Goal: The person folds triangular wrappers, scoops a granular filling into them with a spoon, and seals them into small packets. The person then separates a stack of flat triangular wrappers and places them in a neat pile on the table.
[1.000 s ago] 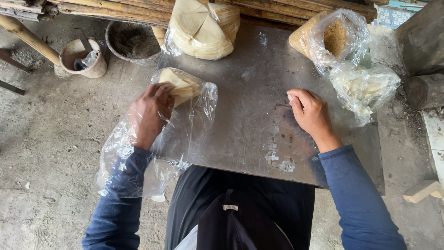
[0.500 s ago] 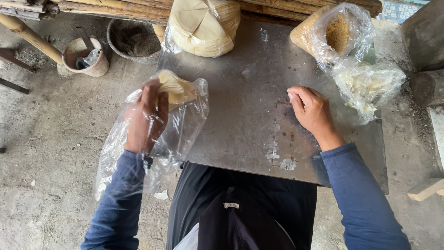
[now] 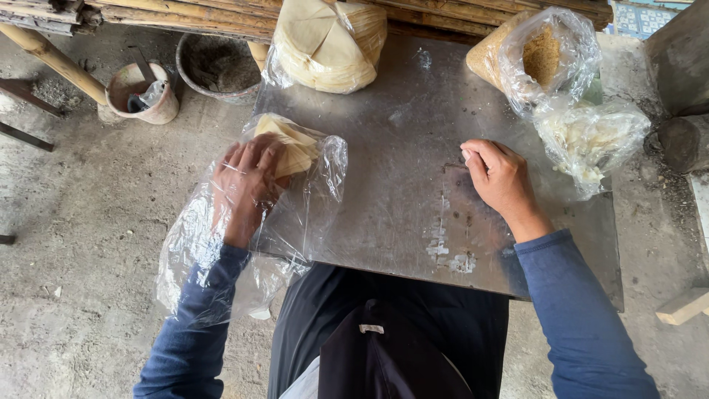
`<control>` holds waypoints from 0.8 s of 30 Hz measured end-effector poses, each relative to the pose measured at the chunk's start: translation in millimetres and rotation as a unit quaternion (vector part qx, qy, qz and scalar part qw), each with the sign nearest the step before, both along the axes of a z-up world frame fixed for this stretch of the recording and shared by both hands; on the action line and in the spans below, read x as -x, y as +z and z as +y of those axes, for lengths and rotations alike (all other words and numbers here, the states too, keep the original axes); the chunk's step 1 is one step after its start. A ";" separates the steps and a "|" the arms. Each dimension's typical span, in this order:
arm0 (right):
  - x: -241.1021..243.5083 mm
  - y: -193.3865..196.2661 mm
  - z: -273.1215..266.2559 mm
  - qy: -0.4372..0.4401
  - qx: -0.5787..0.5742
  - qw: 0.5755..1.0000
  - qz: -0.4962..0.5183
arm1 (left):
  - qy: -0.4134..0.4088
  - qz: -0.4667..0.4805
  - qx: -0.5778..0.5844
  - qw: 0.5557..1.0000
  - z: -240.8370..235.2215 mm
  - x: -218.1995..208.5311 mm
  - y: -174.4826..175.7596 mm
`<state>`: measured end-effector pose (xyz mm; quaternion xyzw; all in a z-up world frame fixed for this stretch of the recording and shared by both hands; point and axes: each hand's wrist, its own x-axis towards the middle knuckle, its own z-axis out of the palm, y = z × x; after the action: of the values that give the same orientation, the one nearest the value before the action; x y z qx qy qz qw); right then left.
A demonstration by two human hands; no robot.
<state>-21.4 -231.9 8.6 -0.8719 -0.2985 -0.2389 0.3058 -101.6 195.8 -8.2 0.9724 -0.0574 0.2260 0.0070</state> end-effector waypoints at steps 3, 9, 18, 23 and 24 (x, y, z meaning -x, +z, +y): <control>-0.2 -0.2 -0.5 0.001 0.002 1.000 0.000 | -0.002 0.014 -0.016 1.000 0.5 -2.2 1.1; -0.1 -0.1 -0.4 0.001 0.001 1.000 0.006 | 0.022 0.000 0.075 0.997 -1.7 -9.7 3.1; 0.4 2.7 0.0 0.003 -0.004 1.000 0.011 | -0.030 0.033 0.203 0.978 3.0 35.4 5.3; -0.5 0.7 -2.2 -0.002 -0.002 1.000 0.007 | -0.026 0.102 -0.097 0.990 17.2 130.3 -6.9; -1.2 0.1 -2.1 -0.004 0.001 1.000 0.004 | -0.156 0.139 0.341 0.917 19.0 143.8 -10.5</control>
<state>-20.1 -234.0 8.8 -0.8742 -0.2943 -0.2365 0.3052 -245.4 214.8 -18.7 0.9112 -0.1263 0.0908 0.3814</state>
